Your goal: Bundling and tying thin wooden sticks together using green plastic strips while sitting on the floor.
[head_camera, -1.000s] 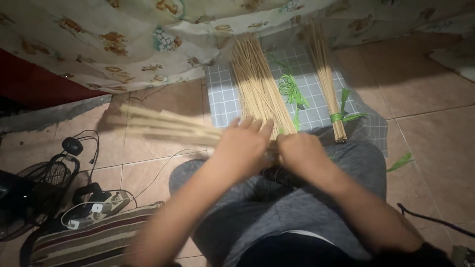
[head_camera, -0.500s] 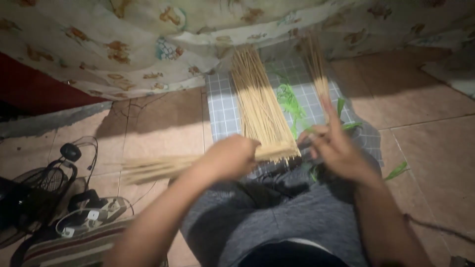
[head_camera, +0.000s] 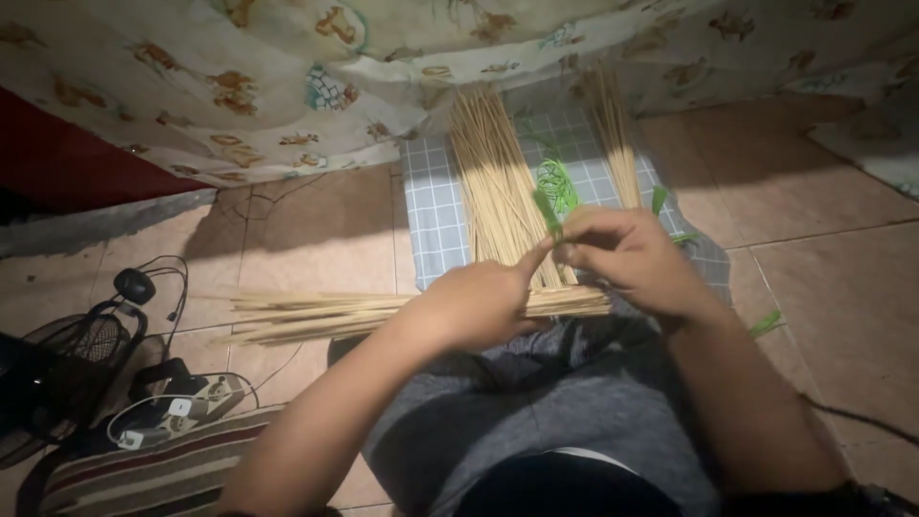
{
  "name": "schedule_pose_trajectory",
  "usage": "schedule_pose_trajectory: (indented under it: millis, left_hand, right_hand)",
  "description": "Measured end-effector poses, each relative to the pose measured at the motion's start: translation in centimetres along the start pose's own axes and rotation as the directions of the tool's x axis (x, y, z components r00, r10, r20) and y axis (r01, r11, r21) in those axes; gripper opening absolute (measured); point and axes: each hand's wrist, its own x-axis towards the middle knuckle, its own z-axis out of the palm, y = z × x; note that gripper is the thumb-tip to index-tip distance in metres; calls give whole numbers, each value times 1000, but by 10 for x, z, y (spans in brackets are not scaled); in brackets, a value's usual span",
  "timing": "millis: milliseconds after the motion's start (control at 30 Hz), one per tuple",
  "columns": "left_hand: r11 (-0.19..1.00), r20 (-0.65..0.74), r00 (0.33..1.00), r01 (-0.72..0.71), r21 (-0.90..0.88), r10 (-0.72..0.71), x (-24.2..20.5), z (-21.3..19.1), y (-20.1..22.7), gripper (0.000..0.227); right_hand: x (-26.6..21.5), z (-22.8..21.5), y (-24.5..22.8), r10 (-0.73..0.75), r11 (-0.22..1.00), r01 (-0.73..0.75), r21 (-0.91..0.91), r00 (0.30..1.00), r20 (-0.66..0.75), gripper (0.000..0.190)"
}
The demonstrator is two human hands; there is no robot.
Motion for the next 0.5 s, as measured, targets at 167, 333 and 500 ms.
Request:
schedule_pose_trajectory:
  millis: [167, 333, 500]
  left_hand:
    - [998, 3, 999, -37, -46, 38, 18, 8, -6, 43]
    - [977, 19, 999, -23, -210, 28, 11, 2, 0, 47]
    - [946, -74, 996, -73, -315, 52, -3, -26, 8, 31]
  right_hand:
    - [4, 6, -35, -51, 995, 38, 90, 987, 154, 19]
    - [-2, 0, -56, 103, 993, -111, -34, 975, -196, 51]
    - [-23, 7, 78, -62, 942, 91, 322, 993, -101, 50]
